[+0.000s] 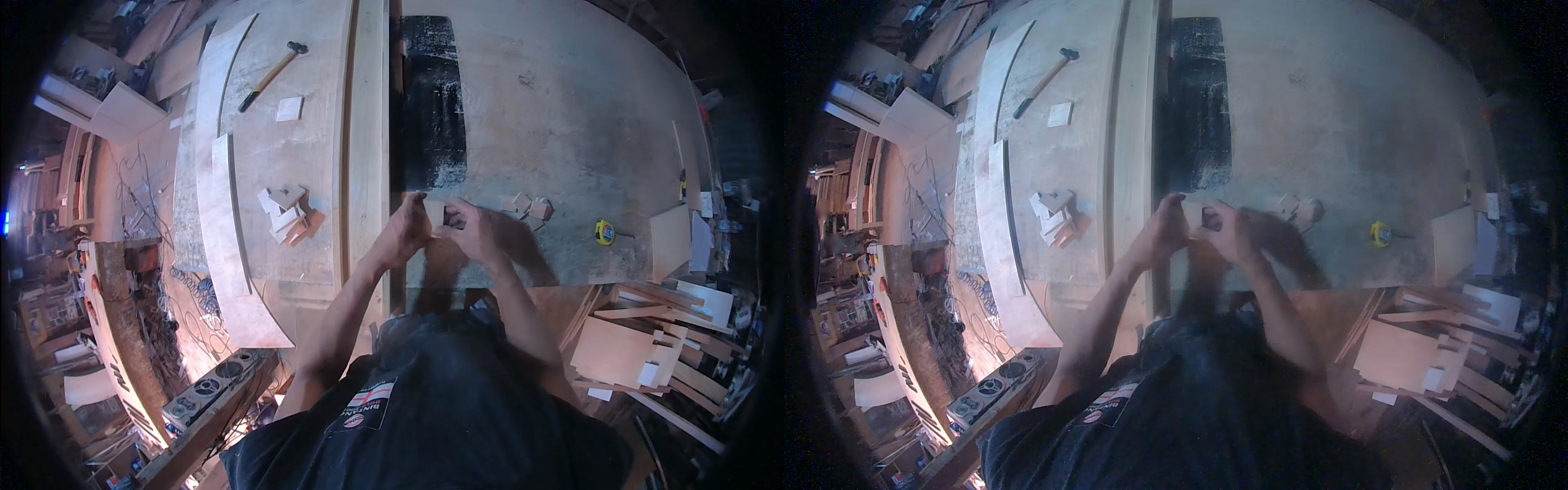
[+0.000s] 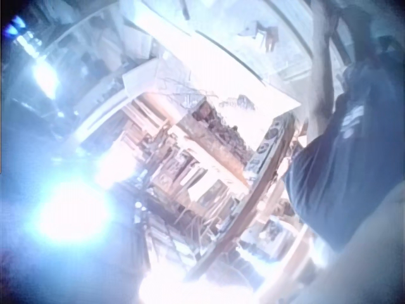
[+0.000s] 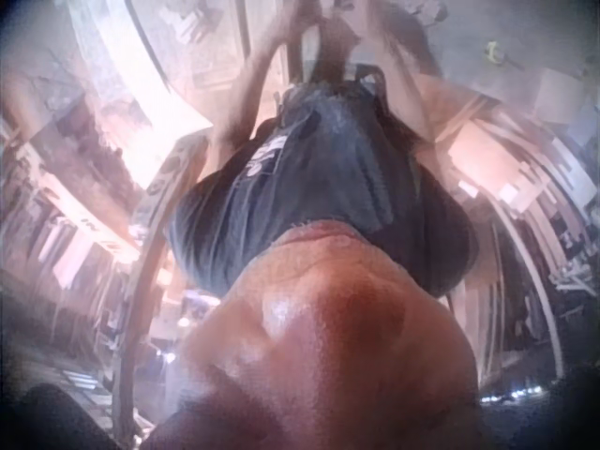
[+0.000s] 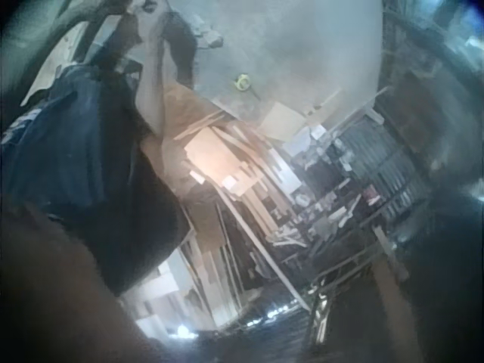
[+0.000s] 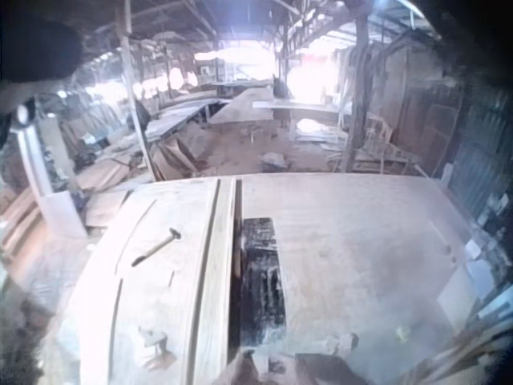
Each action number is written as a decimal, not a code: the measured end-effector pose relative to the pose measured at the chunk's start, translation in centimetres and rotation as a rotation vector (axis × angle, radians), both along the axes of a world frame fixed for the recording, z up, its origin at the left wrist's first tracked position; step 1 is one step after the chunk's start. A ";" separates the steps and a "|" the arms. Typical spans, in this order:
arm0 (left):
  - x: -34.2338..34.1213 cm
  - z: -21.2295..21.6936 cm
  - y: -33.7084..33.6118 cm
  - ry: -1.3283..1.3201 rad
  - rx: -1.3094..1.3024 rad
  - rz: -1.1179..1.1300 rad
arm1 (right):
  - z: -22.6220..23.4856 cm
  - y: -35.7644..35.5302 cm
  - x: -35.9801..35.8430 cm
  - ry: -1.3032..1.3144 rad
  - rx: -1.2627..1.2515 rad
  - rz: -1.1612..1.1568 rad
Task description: The person repeatedly picks up small wooden blocks and places them into a narrow slot on a wooden board. The person handles the blocks one at a time, aligning and inserting them into the slot.
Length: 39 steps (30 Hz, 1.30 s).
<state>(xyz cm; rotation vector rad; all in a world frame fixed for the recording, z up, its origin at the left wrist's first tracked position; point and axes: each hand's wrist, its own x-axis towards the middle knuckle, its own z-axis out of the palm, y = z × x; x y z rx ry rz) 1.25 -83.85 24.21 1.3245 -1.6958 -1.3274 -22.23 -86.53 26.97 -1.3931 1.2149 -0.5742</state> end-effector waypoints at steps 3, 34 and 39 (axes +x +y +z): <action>0.3 -0.2 -1.3 0.037 0.081 0.023 | 1.0 -1.4 -1.0 0.141 -0.189 0.196; 5.1 0.3 -15.6 -0.959 -0.237 0.082 | -8.0 -17.4 3.7 0.541 -0.552 0.231; 4.3 -0.2 -16.8 -1.116 -0.211 0.020 | -8.1 -17.2 3.5 0.539 -0.525 0.220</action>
